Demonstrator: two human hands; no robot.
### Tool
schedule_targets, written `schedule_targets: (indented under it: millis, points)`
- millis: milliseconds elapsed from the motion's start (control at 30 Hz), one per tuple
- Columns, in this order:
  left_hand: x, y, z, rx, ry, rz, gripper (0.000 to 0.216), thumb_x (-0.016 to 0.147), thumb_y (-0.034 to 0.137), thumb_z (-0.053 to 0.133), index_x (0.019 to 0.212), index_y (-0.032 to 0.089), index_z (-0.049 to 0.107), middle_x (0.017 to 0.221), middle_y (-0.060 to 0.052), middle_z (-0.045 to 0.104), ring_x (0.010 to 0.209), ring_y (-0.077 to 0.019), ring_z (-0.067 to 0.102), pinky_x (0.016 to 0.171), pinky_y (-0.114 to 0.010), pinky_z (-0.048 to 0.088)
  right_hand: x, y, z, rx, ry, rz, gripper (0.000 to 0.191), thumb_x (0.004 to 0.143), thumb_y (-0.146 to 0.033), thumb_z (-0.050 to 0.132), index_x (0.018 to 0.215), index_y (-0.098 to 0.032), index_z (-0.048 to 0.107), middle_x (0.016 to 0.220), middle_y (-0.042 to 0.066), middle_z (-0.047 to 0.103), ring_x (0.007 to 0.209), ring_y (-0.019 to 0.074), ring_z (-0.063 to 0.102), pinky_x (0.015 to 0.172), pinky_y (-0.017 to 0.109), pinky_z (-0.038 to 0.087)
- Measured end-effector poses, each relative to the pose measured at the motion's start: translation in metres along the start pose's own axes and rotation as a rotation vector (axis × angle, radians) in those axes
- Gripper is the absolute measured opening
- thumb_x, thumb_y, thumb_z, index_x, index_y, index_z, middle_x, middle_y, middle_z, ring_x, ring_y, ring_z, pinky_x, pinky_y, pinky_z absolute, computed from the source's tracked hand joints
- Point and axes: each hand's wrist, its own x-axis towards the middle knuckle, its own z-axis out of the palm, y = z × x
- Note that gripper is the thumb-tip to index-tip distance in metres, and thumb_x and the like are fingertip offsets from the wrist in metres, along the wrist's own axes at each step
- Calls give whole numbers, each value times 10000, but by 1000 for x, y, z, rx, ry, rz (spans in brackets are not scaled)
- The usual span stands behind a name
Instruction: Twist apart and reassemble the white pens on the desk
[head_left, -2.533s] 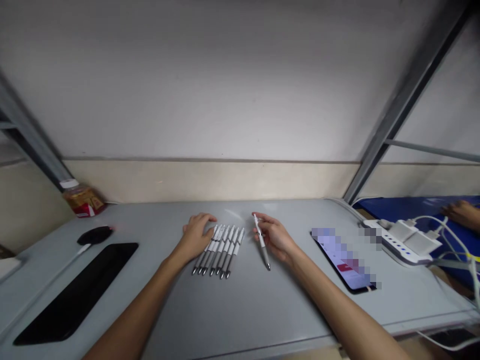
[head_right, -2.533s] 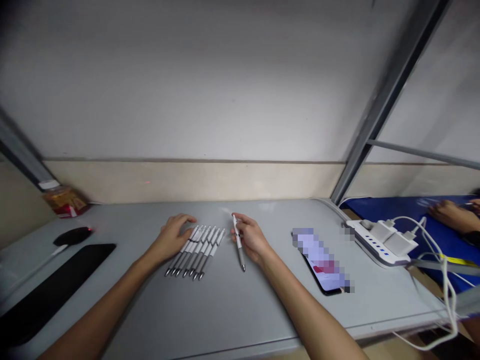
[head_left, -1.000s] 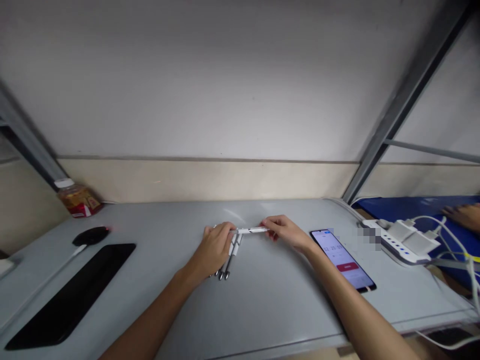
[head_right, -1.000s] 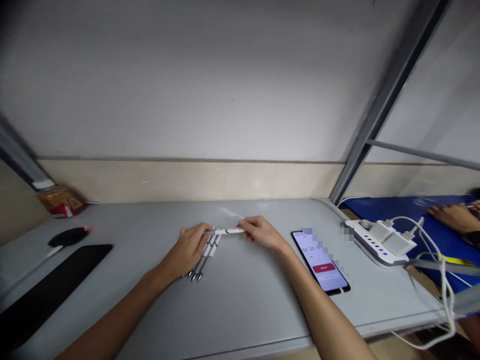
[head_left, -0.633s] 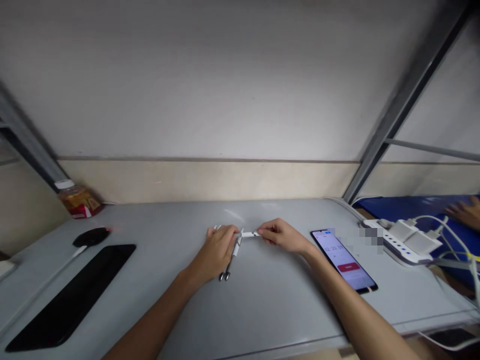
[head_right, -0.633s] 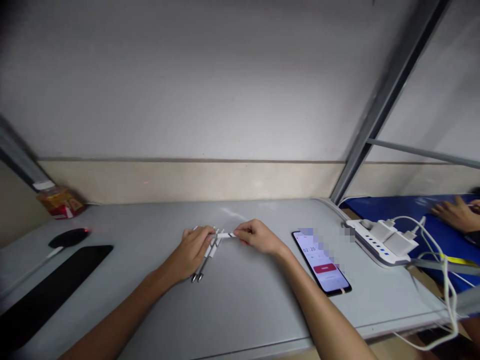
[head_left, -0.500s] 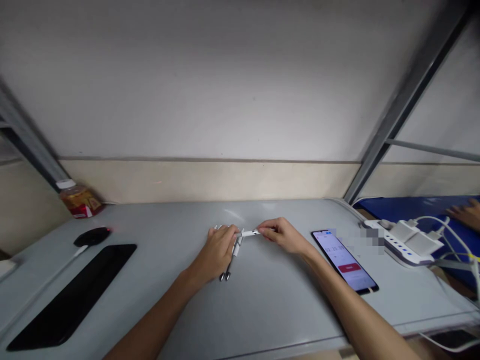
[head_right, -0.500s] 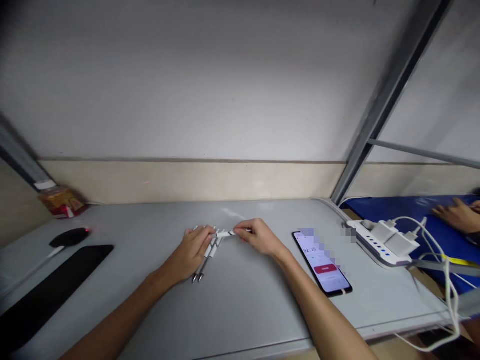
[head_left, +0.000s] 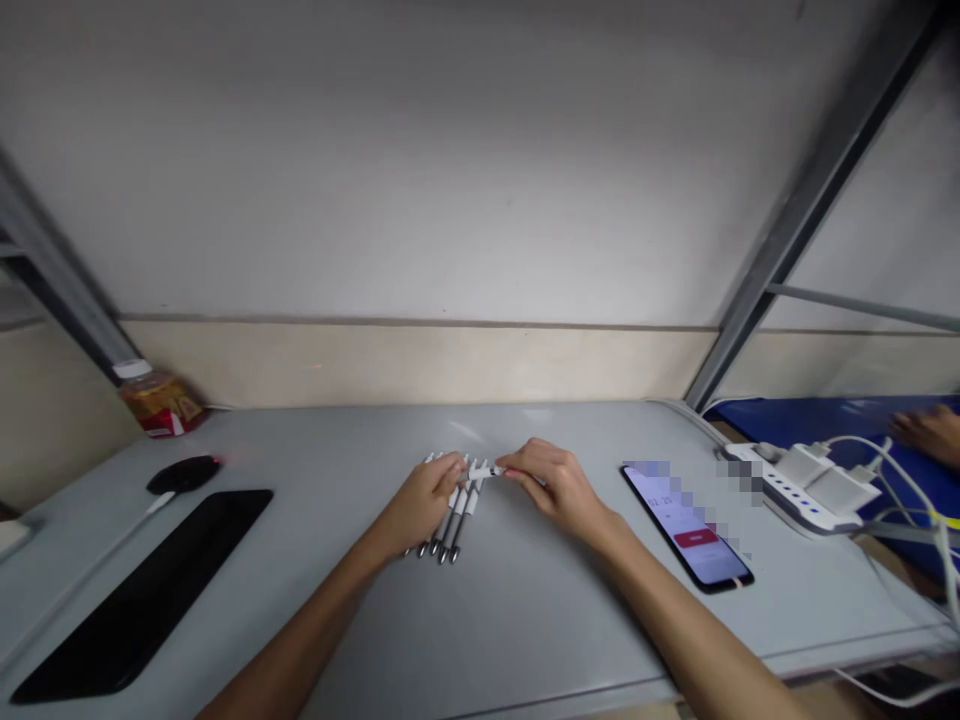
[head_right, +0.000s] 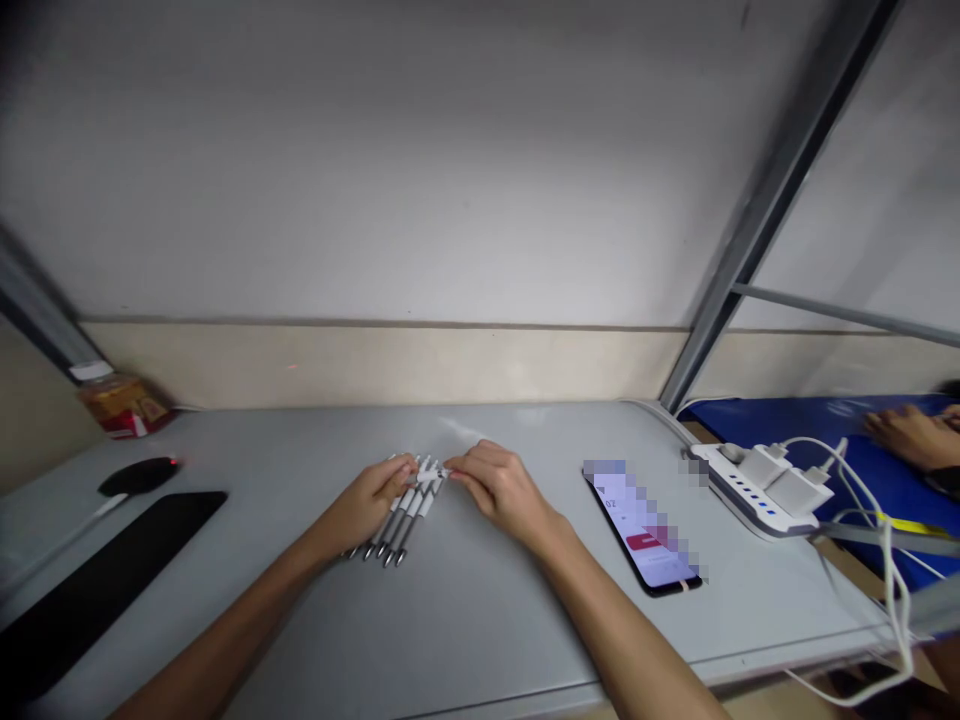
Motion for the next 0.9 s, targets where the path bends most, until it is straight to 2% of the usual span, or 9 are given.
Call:
schedule_targets:
  millis: [100,267,467,567,700,800,900]
  points:
    - [-2,-2,2,75,53,22,333,976,354,261,751,205,457,691,30,534,645,-133,499,666,-273,380,1,1,0,-52,-7,13,277,944,-310,464,1086,-258,696,978,83,699,906,225,599,850,359,439]
    - [-8,7,9,335,83,166,252,975,320,322,977,226,556,917,-9,633,868,-177,556,856,-357,336,0,3,4,-222,-209,98,268,909,-208,483,1103,-227,668,1012,83,707,891,208,633,805,302,426]
    - [-9,16,15,519,19,301,289,988,281,301,967,224,584,891,-46,631,879,-201,517,789,-363,313,-2,-1,12,-407,-352,210,219,908,-249,481,984,-190,677,884,100,720,747,198,638,659,263,361]
    - [-8,15,18,608,21,341,253,984,248,320,961,221,570,926,-56,633,898,-213,511,771,-373,305,-2,-3,15,-417,-360,253,219,918,-269,471,973,-186,666,876,105,717,738,197,634,644,262,339]
    - [-9,16,22,732,42,367,223,936,116,352,960,214,550,969,-67,622,925,-235,505,795,-406,302,-2,-3,18,-360,-352,297,275,935,-350,445,960,-188,666,856,95,719,681,181,610,629,261,331]
    - [-11,17,23,786,27,385,266,889,41,340,917,208,545,929,-69,615,912,-241,504,799,-414,304,-2,-4,19,-308,-373,287,313,938,-379,429,930,-184,673,821,81,721,626,164,582,599,260,319]
    - [-11,18,23,774,8,384,272,845,5,343,853,197,535,869,-64,610,881,-235,503,782,-403,312,-2,-6,19,-357,-393,236,268,921,-303,445,868,-177,676,781,78,718,617,161,576,589,265,300]
